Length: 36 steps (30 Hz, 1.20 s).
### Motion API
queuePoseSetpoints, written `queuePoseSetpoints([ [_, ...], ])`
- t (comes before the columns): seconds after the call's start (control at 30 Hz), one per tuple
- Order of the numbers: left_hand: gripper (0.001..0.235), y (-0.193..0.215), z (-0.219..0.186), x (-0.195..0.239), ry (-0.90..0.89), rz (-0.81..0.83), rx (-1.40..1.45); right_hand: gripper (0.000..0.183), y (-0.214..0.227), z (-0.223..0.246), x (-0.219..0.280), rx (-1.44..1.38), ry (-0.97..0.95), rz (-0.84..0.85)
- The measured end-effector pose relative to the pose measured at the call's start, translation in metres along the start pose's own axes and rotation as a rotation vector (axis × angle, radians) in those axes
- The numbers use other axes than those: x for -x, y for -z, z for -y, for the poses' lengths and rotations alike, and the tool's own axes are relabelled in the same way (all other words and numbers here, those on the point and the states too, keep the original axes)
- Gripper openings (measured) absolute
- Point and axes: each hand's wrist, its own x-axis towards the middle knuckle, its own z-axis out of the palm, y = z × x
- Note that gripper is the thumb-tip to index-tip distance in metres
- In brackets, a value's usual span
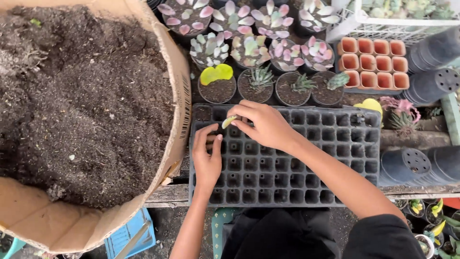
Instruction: The person plants a small succulent into a black pot, then fills a multi-cell seedling tray with soil and places a succulent leaf into one cell. The person uses hands to handle soil, pots, and leaves throughout.
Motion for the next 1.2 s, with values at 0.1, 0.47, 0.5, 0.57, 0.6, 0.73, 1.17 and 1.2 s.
queuePoseSetpoints([
  [0.1, 0.032, 0.01, -0.005, -0.01, -0.032, 0.013, 0.002, 0.006, -0.014, -0.009, -0.024, -0.093, 0.035, 0.026],
  [0.47, 0.022, 0.008, 0.027, -0.037, -0.045, -0.147, -0.074, 0.004, -0.035, -0.024, -0.064, -0.142, 0.055, 0.064],
  [0.5, 0.023, 0.008, 0.03, -0.038, -0.048, -0.15, -0.089, 0.002, -0.038, -0.028, -0.067, -0.127, 0.072, 0.055],
  [0.57, 0.025, 0.008, 0.029, -0.037, -0.045, -0.133, -0.102, 0.003, -0.038, -0.031, -0.073, -0.103, 0.085, 0.047],
  [0.6, 0.031, 0.007, 0.029, -0.037, -0.046, -0.116, -0.112, 0.003, -0.038, -0.034, -0.076, -0.074, 0.098, 0.037],
  [0.73, 0.038, 0.011, 0.027, -0.027, -0.047, -0.069, -0.216, 0.003, -0.037, -0.03, -0.086, 0.038, 0.143, 0.046],
  [1.17, 0.036, 0.006, 0.03, -0.016, -0.232, -0.076, -0.528, 0.008, -0.052, -0.047, -0.083, 0.181, 0.1, 0.026],
  [1.2, 0.036, 0.004, 0.033, -0.016, -0.249, -0.083, -0.549, 0.009, -0.054, -0.049, -0.084, 0.184, 0.093, 0.008],
])
